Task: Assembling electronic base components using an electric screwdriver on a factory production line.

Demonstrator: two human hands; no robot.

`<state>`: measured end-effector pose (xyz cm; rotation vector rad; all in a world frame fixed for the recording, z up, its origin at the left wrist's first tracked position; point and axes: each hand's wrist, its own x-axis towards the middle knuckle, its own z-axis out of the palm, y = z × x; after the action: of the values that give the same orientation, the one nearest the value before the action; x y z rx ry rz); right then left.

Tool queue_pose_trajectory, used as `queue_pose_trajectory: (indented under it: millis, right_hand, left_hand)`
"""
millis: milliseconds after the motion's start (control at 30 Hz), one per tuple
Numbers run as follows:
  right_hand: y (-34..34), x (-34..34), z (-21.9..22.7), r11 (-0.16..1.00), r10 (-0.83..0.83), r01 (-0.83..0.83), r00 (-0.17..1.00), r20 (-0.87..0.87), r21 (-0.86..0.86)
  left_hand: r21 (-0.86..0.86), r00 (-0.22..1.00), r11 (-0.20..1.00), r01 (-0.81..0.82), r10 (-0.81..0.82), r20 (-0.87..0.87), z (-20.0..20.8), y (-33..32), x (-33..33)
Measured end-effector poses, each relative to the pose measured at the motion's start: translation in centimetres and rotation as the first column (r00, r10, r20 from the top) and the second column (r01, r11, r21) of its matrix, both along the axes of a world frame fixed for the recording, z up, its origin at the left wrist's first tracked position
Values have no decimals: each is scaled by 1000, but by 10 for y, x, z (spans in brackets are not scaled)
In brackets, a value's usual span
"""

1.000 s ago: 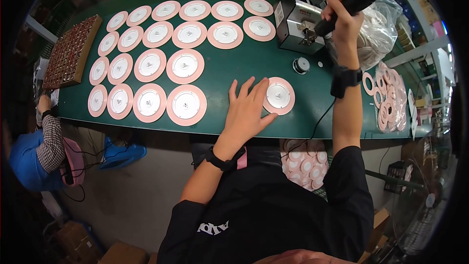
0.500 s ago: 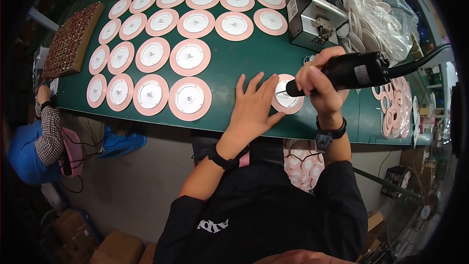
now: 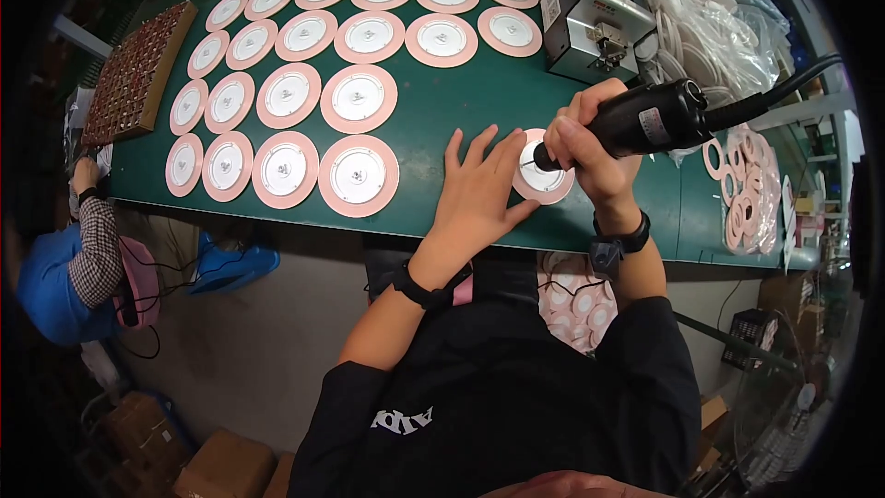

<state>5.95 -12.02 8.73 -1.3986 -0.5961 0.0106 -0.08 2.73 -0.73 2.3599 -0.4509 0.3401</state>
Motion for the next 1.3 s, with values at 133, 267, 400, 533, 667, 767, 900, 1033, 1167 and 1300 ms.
queue_pose_trajectory:
  millis: [133,267,400,533,667,767,900,1033,1167,1300]
  right_hand:
    - [2,2,2,1000,0,0,1000,-8,9]
    - [5,1,7,996,-87,87,996,23,9]
    - [4,-1,6,988,-57,51,998,35,144]
    - [2,-2,9,998,-57,57,994,98,0]
    - [0,-2,10,999,-35,35,992,124,1]
    - [1,-1,7,1000,-23,25,992,124,-9]
    - [5,-1,4,997,-73,74,996,49,-21]
    - [12,-1,3,994,-98,99,995,-23,51]
    - [12,0,0,998,-67,67,998,-3,-1]
    - [12,2,5,997,-69,71,995,-79,19]
  left_hand:
    - [1,1000,1000,-7,7,-1,2,0,0]
    - [-5,1000,1000,-6,6,6,0,-1,-1]
    - [19,999,1000,-6,6,32,-3,0,-2]
    - [59,999,998,-10,7,52,-2,0,-2]
    - [25,999,1000,-6,5,45,-1,0,-1]
    - [26,999,1000,-7,5,46,-2,0,-1]
    - [32,999,999,-2,1,37,-3,0,-1]
    - [39,999,999,2,-4,47,-1,0,0]
    - [24,999,1000,-16,15,52,-1,1,0]
    - [35,999,999,-5,4,38,-5,-2,-2]
